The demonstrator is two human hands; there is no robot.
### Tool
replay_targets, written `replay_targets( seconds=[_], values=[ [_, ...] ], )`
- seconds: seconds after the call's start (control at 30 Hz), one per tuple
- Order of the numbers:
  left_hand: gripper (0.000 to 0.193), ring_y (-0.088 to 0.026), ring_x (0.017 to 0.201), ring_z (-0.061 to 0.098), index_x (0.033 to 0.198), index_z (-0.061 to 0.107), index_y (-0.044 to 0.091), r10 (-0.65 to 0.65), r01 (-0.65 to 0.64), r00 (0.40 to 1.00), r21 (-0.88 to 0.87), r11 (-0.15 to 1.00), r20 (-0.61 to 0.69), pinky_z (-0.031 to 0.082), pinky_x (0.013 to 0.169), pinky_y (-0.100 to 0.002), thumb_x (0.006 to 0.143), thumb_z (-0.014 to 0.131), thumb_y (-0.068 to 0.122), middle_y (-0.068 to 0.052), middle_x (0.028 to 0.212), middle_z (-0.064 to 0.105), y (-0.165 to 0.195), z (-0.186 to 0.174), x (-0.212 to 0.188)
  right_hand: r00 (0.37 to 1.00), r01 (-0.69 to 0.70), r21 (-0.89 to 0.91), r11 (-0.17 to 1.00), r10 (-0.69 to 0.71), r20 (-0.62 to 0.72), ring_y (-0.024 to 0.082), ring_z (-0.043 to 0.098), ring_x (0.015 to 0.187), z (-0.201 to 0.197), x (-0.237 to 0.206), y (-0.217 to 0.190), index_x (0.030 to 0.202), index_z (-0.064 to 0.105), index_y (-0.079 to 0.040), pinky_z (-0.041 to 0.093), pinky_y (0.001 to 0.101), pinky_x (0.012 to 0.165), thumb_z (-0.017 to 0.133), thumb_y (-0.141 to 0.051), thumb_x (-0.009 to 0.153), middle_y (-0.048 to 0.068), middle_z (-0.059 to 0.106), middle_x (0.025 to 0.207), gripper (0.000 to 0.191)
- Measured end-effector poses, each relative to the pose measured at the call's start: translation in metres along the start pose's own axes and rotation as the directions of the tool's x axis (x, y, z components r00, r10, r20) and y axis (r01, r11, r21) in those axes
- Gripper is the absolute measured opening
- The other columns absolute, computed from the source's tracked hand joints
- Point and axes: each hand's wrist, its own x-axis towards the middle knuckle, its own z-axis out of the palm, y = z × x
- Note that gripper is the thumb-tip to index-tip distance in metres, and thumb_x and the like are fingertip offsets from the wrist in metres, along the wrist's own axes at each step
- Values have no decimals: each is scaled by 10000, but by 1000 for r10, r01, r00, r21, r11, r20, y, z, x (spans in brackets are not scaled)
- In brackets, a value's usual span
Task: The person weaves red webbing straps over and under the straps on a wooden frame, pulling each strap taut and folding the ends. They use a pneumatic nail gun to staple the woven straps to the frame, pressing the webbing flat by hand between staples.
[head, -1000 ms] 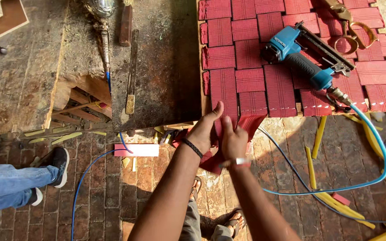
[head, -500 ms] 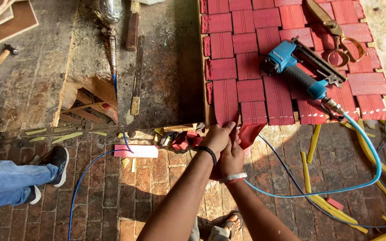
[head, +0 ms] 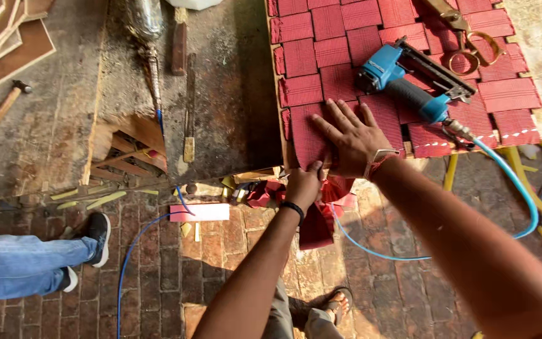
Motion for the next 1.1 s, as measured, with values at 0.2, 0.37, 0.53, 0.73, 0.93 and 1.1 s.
replay_targets(
  seconds=[0.2, 0.37, 0.53, 0.73, 0.93, 1.1],
  values=[
    [518, -256, 500, 572, 940, 729, -57, 295, -230, 953, 460, 858, -75, 446, 531, -398, 1124, 523, 381, -123, 557, 567, -38, 9, 18, 998, -63, -15, 998, 63, 4, 313, 185, 1560, -10, -2, -4, 1635, 213, -347, 142, 562, 1235, 656, -493, 823, 135, 166, 1698, 936],
    [617, -249, 661, 544, 1480, 486, -52, 681, -433, 703, 882, 185, 203, 511, 698, -409, 916, 646, 138, -102, 609, 604, -81, 4, 3, 954, -160, -23, 987, 160, 254, 258, 69, 1562, -17, 11, -4, 1608, 59, -410, 58, 526, 1239, 744, -493, 743, 69, 1, 1714, 1107],
    [452, -235, 579, 562, 1324, 567, -64, 374, -329, 927, 431, 840, -21, 478, 492, -386, 993, 507, 238, -88, 785, 615, -93, 16, -28, 949, -151, -30, 988, 153, 277, 261, 65, 1581, -22, 7, -9, 1618, 51, -384, 51, 528, 1264, 806, -550, 687, 77, 8, 1720, 1211],
    [644, -279, 570, 643, 823, 688, -69, 206, -179, 971, 208, 962, -121, 487, 592, -426, 1093, 531, 494, -162, 635, 656, -74, 16, -24, 949, -149, -35, 988, 153, 276, 273, 105, 1572, -23, 8, -9, 1631, 87, -366, 79, 544, 1253, 857, -528, 624, 81, 42, 1718, 1278],
    [400, -471, 803, 640, 1075, 715, 57, 521, -311, 852, 749, 585, -53, 494, 665, -541, 958, 596, 420, -318, 916, 672, -47, 11, 9, 988, -32, -148, 989, 9, -155, 276, 198, 1584, -8, 5, 2, 1679, 291, -318, 162, 552, 1249, 828, -470, 764, 100, 195, 1723, 1072],
    [553, -468, 987, 649, 1194, 534, -22, 286, -223, 951, 374, 900, -121, 518, 825, -522, 968, 681, 462, -300, 1060, 677, -21, 3, 7, 981, -188, 160, 969, 176, 88, 333, 244, 1543, -14, 9, 49, 1479, 461, -261, 245, 438, 1237, 939, -265, 514, 118, 235, 1685, 1077]
  ],
)
